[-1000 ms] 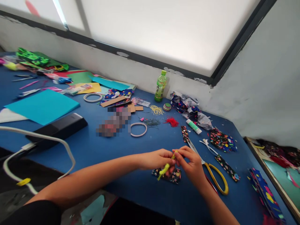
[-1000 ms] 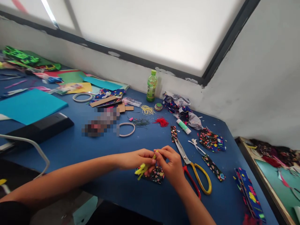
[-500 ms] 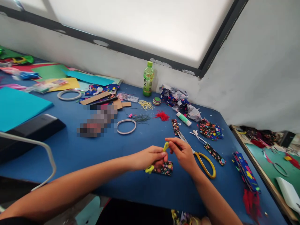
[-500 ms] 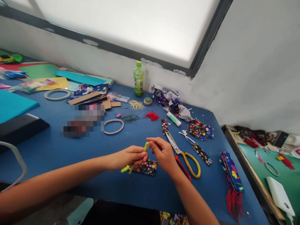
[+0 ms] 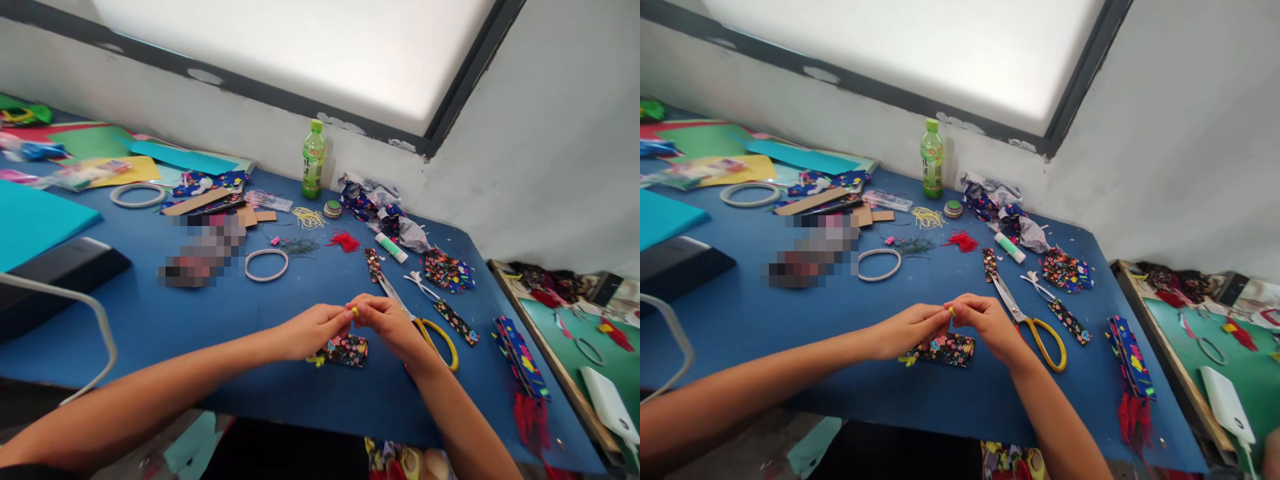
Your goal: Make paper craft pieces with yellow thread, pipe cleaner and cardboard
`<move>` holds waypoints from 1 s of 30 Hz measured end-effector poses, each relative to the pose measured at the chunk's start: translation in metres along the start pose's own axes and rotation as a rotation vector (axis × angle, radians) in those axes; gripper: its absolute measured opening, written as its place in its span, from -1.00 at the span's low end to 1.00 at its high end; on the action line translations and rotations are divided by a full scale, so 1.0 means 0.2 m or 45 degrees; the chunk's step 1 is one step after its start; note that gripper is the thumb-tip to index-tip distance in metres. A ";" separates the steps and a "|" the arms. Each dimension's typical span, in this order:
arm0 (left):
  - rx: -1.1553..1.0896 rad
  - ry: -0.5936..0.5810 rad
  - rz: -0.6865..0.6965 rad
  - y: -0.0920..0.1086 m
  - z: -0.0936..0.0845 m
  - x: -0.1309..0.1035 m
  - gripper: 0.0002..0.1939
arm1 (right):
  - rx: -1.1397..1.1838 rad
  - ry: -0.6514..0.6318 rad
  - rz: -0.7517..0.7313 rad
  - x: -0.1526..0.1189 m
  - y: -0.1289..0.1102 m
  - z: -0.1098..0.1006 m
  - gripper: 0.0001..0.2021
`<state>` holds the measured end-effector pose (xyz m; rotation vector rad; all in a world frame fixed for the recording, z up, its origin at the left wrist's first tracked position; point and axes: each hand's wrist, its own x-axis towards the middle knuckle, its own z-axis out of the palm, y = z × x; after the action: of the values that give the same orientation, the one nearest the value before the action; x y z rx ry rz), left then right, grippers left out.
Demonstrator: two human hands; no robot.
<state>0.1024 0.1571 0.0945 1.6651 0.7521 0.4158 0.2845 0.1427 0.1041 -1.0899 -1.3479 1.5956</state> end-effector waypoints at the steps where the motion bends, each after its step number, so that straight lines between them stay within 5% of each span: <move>1: 0.068 0.012 0.020 0.01 0.00 0.00 -0.50 | -0.013 -0.007 0.010 0.00 -0.01 0.00 -0.76; 14: 0.513 0.075 0.023 0.02 -0.01 -0.01 -0.62 | -0.717 0.229 -0.409 -0.03 -0.01 0.07 -0.92; 22: 0.523 0.032 0.086 0.05 -0.02 -0.02 -0.65 | -0.760 0.344 -0.623 -0.03 0.06 0.08 -0.98; 30: 0.390 0.064 0.188 0.07 -0.05 -0.04 -0.62 | -0.279 0.154 -0.303 -0.01 0.00 0.03 -0.75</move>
<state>0.0946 0.1574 0.1108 2.0117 0.7607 0.4648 0.2791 0.1383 0.1053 -1.0891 -1.5339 1.2135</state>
